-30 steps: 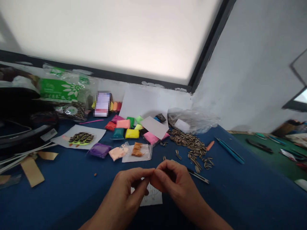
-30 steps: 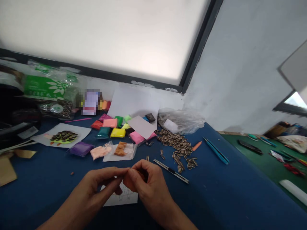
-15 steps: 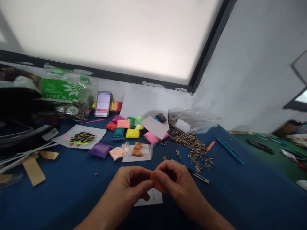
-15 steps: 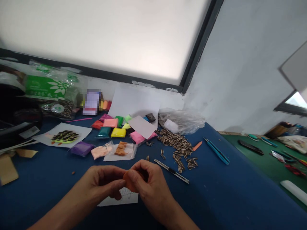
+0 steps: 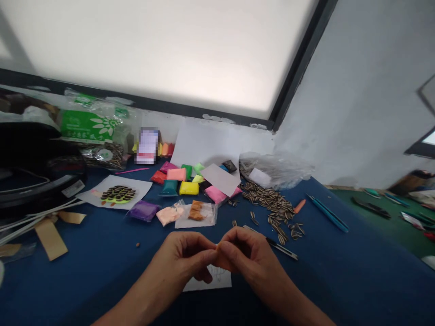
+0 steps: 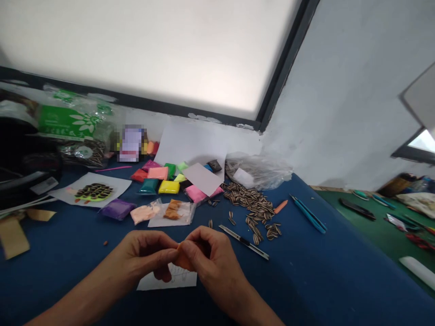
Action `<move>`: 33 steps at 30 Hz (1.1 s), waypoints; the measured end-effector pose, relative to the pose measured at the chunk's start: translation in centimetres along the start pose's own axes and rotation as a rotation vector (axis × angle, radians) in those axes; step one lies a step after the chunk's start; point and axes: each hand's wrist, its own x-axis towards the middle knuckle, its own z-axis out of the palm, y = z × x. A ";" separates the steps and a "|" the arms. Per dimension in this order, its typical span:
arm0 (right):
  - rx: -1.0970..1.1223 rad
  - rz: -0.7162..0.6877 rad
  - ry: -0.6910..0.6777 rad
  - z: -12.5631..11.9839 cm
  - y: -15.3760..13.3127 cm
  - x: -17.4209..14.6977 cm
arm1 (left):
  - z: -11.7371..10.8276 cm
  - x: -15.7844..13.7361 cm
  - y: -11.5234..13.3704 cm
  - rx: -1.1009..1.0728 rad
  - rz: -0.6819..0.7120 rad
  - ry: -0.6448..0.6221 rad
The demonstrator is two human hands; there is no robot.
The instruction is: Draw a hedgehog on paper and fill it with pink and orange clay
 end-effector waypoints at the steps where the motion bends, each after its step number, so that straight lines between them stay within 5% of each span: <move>1: 0.004 0.000 -0.003 0.0 0.0 0.0 | 0.0 0.0 -0.2 -0.021 0.002 0.004; 19: 0.167 0.039 -0.081 0.0 -0.1 0.0 | -0.2 0.0 0.2 -0.068 -0.036 -0.088; 33: -0.030 -0.002 -0.006 0.0 0.1 0.0 | -0.9 0.0 0.4 0.006 -0.059 -0.072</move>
